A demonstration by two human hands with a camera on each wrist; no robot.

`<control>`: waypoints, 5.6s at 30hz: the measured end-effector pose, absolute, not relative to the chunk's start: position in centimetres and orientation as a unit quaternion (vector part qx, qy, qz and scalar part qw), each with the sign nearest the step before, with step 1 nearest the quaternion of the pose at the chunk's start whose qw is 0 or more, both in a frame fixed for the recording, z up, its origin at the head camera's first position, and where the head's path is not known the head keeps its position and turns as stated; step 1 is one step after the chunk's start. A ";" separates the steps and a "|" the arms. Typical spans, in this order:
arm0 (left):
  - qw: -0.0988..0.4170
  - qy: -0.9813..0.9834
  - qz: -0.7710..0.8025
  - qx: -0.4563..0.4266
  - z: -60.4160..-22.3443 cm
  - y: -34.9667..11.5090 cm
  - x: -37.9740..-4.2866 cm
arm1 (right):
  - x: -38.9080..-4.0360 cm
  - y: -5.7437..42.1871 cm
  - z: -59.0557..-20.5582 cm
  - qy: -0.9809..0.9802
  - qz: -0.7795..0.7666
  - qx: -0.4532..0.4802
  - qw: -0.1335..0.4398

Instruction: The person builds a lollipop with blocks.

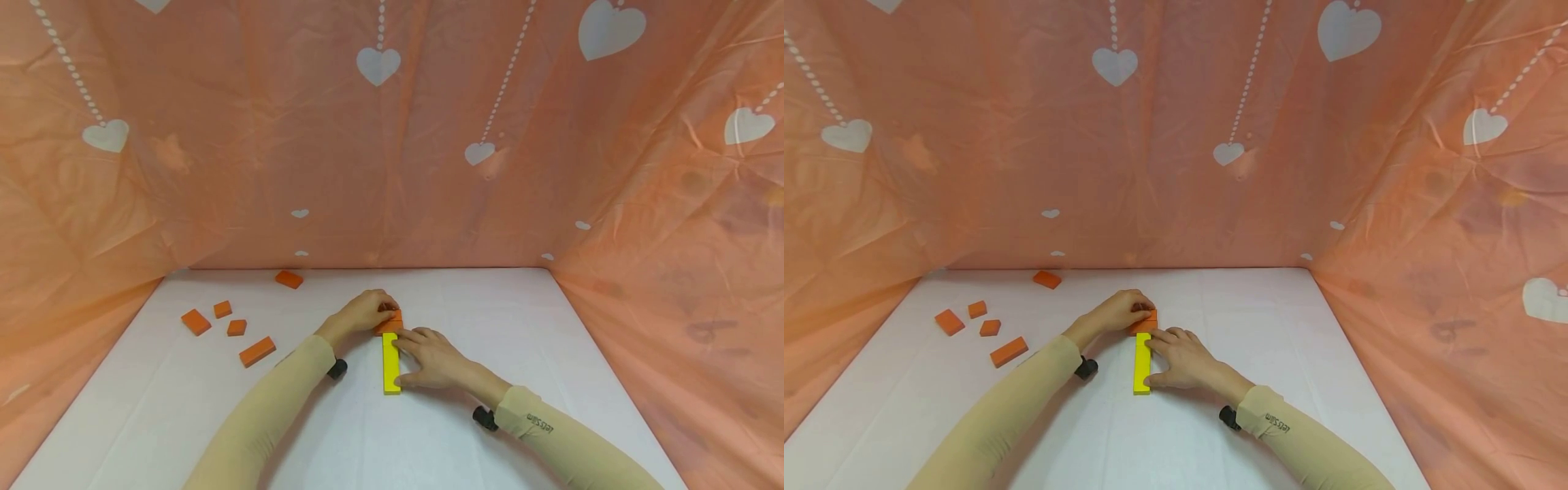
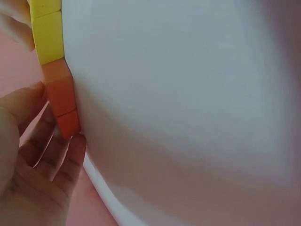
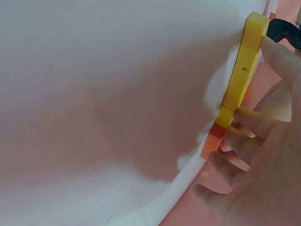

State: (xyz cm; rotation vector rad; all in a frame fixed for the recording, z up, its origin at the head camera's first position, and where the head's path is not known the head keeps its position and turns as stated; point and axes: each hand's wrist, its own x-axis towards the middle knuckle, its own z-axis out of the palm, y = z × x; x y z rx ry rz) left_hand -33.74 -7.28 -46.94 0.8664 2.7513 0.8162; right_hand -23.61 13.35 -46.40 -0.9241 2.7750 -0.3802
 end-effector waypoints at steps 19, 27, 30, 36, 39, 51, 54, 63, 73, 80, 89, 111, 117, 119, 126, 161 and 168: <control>0.055 0.922 0.268 0.276 -46.9 -7.5 -33.4 | -23.5 13.3 -46.3 0.937 -0.127 -0.309 0.099; 0.020 0.918 0.318 0.236 -45.6 -10.3 -32.8 | -23.5 13.3 -46.4 0.938 -0.129 -0.308 0.098; -0.003 0.920 0.312 0.238 -44.9 -12.1 -32.7 | -23.5 13.3 -46.4 0.938 -0.130 -0.305 0.099; -0.039 0.919 0.315 0.234 -44.0 -16.5 -31.8 | -23.5 13.3 -46.3 0.938 -0.136 -0.301 0.102; -0.052 0.919 0.313 0.233 -43.8 -18.7 -31.1 | -23.5 13.3 -46.4 0.938 -0.138 -0.301 0.102; -0.040 0.940 0.248 0.231 -44.7 -26.0 -27.6 | -23.6 13.3 -46.4 0.937 -0.137 -0.306 0.095; -0.026 0.943 0.234 0.237 -44.9 -27.3 -26.7 | -23.6 13.3 -46.3 0.938 -0.136 -0.303 0.095; -0.014 0.942 0.190 0.275 -45.3 -29.6 -24.7 | -23.5 13.3 -46.1 0.937 -0.139 -0.304 0.097; 0.025 0.937 0.223 0.266 -46.0 -30.1 -24.2 | -23.5 13.2 -46.2 0.937 -0.139 -0.306 0.097; 0.074 0.933 0.251 0.247 -45.9 -30.0 -23.7 | -23.4 13.1 -46.1 0.937 -0.138 -0.307 0.097; 0.085 0.927 0.258 0.259 -45.9 -29.9 -23.5 | -23.5 13.1 -46.1 0.938 -0.137 -0.304 0.098; -0.036 0.919 0.269 0.285 -45.8 -22.5 -26.5 | -23.7 13.0 -46.4 0.937 -0.139 -0.303 0.106; -0.030 0.918 0.274 0.286 -46.1 -19.7 -28.3 | -23.7 13.0 -46.3 0.938 -0.135 -0.303 0.102; -0.022 0.919 0.277 0.281 -46.0 -18.8 -28.8 | -23.7 13.0 -46.3 0.938 -0.134 -0.303 0.101; -0.001 0.919 0.278 0.280 -45.8 -16.2 -30.6 | -23.7 13.1 -46.3 0.937 -0.136 -0.305 0.098; 0.035 0.924 0.242 0.293 -47.4 -12.7 -33.6 | -24.0 13.1 -46.6 0.937 -0.130 -0.313 0.090; 0.034 0.925 0.237 0.295 -47.3 -12.5 -33.6 | -24.0 13.1 -46.4 0.937 -0.129 -0.311 0.091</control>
